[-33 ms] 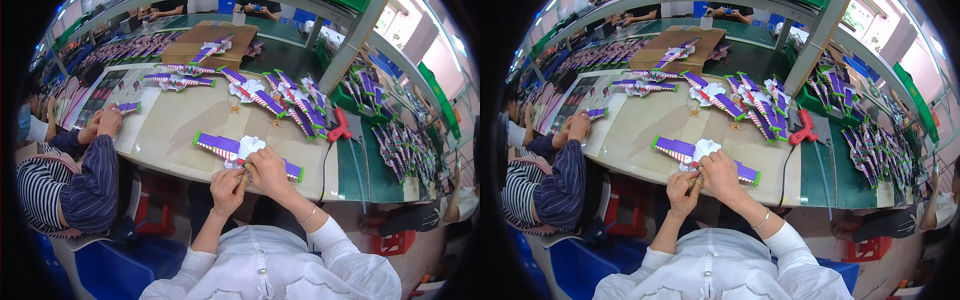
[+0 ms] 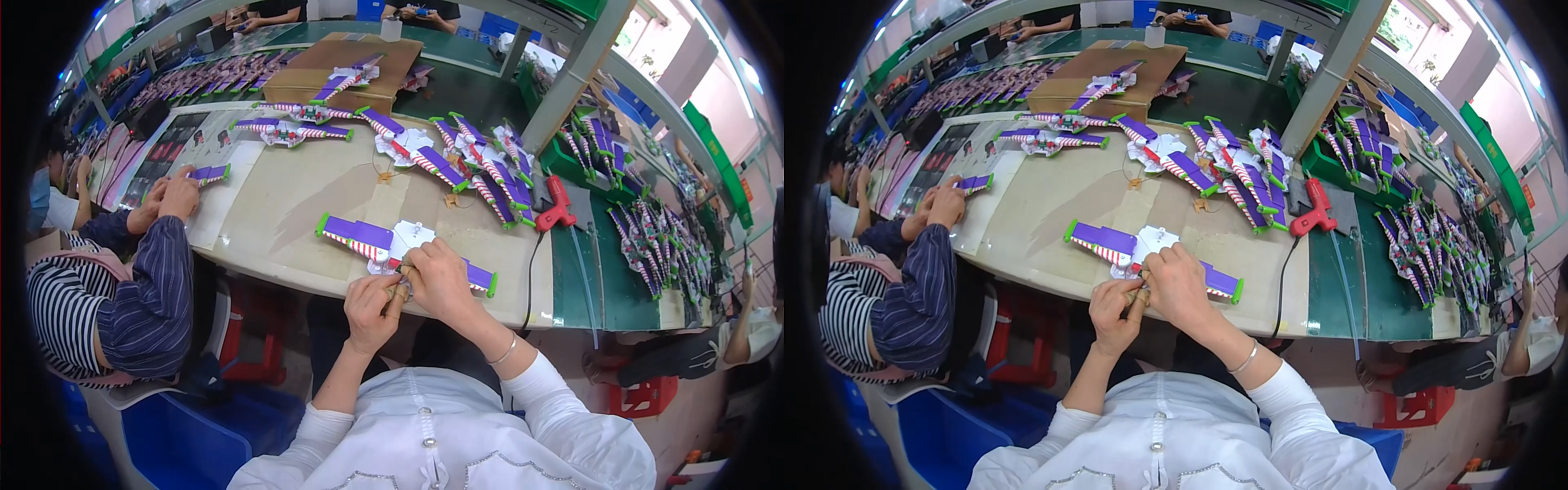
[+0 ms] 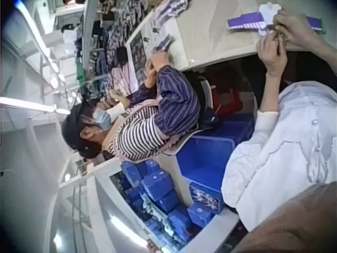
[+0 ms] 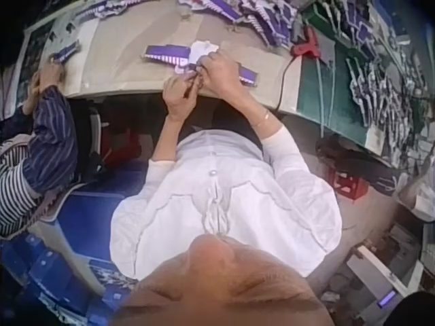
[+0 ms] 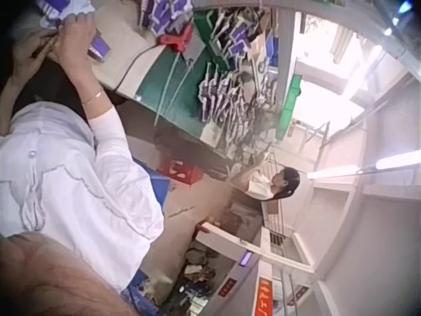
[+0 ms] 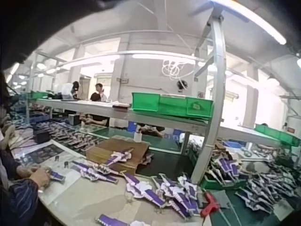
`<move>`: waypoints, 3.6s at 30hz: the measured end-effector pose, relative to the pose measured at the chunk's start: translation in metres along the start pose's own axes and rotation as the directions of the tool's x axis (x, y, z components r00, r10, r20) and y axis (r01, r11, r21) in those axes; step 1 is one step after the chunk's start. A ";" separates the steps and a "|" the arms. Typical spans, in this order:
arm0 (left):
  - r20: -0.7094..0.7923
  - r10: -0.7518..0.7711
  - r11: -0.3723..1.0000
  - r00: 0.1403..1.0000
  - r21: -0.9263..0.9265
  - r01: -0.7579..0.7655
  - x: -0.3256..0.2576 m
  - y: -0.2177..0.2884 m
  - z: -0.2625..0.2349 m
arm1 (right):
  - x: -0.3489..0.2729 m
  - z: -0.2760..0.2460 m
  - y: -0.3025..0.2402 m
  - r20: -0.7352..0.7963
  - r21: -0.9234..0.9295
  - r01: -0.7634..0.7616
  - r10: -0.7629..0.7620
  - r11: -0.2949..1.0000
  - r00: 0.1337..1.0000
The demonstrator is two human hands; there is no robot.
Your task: The person assembles toy wing components by hand, applies glue with a glue gun, loads a glue stick into the glue gun, and retrieves additional toy parts from a bin to continue assembly.
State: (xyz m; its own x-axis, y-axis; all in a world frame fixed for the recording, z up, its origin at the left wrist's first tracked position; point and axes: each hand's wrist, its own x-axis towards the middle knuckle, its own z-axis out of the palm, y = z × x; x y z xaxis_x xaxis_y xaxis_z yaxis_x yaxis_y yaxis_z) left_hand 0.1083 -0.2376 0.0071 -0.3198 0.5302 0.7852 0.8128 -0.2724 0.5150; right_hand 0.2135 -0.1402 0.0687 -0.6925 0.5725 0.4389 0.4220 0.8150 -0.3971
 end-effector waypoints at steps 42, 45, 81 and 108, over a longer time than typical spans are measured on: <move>0.431 -0.511 0.647 0.744 -0.377 0.662 0.141 -0.120 -0.065 | 0.131 0.032 0.121 -0.075 -0.194 -0.104 0.091 0.975 0.993; 0.332 -0.364 0.841 0.870 -0.283 0.460 0.204 -0.123 0.012 | 0.126 0.051 0.118 -0.140 -0.443 -0.118 0.061 0.889 0.988; 0.389 -0.100 0.975 0.916 -0.146 0.168 0.045 0.033 0.031 | -0.056 -0.054 0.076 0.154 -0.263 -0.041 0.084 0.964 0.985; 0.330 -0.040 0.997 0.943 0.068 0.019 0.000 0.020 -0.015 | -0.047 -0.042 0.060 0.144 0.620 -0.013 -0.097 0.784 0.985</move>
State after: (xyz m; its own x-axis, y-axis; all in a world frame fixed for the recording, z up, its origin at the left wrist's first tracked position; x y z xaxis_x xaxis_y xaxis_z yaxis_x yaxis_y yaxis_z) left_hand 0.1169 -0.2551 0.0229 -0.1737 0.7761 0.6062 0.8379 -0.2070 0.5051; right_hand 0.2963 -0.1147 0.0579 -0.8072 0.4718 0.3548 -0.0226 0.5760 -0.8171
